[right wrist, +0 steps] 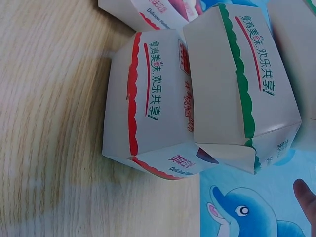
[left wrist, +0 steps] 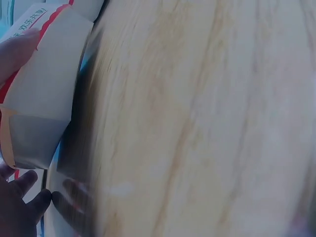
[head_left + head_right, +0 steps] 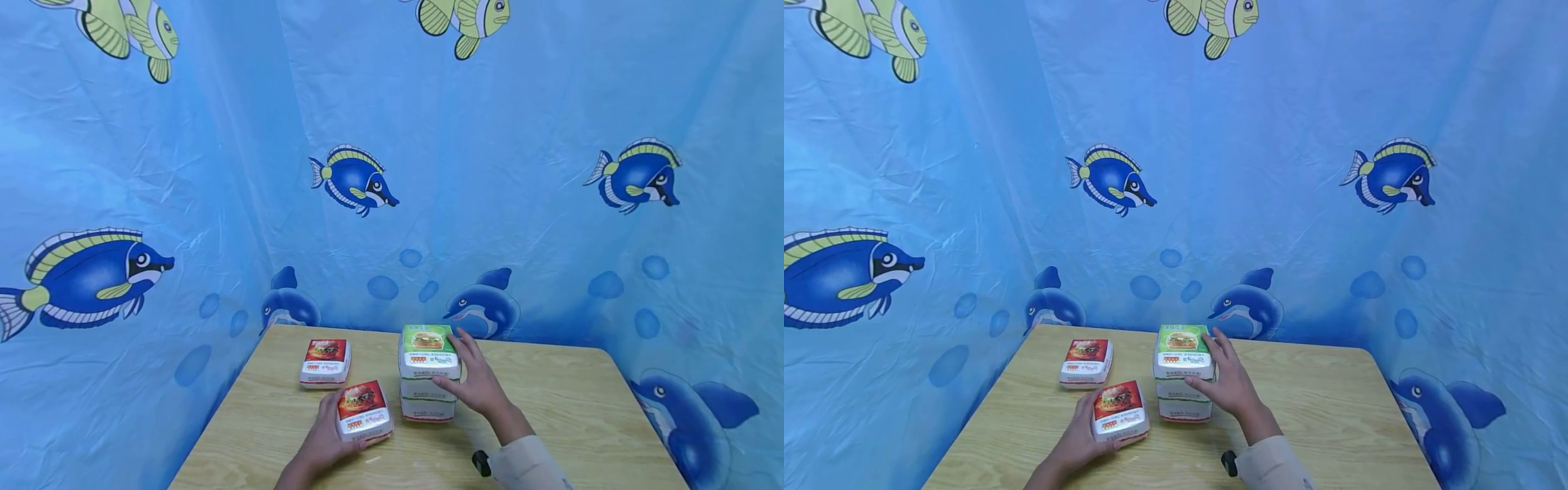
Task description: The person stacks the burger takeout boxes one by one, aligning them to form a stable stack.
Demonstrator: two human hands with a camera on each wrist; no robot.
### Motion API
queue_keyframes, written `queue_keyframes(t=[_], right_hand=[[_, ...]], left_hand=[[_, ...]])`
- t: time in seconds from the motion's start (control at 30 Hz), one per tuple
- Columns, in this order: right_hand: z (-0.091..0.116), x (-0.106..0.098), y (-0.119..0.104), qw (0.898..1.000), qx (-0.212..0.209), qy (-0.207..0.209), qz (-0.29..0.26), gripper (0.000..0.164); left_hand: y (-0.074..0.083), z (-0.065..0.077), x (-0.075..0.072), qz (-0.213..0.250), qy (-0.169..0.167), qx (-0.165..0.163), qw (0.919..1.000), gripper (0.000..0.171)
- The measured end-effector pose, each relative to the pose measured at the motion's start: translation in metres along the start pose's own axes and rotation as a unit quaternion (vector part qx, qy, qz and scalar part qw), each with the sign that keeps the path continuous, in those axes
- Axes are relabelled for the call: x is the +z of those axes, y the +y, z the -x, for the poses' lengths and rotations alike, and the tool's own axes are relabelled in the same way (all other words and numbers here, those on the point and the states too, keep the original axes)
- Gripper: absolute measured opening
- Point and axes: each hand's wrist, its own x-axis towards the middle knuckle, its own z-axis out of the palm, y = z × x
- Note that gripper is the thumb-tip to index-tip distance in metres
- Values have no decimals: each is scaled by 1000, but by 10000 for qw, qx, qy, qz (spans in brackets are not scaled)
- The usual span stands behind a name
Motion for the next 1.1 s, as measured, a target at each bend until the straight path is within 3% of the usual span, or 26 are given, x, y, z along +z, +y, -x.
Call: queue_keyframes(t=[0.5,0.87,1.0,1.1], right_hand=[[-1,1,-1,10000,43,-38,57,101],[-2,0,0,9999,61,-68,81,101],[0,0,0,9999,102,-87,8,101],[3,1,-1,9998,160,-142,-64,100]], left_hand=[[7,-8,-8,324,406,-284,9982,130],[24,-23,-30,295,587,-100,9978,127],[30,-29,-38,422,762,9,9962,126],[36,-32,-44,777,897,55,9929,122]])
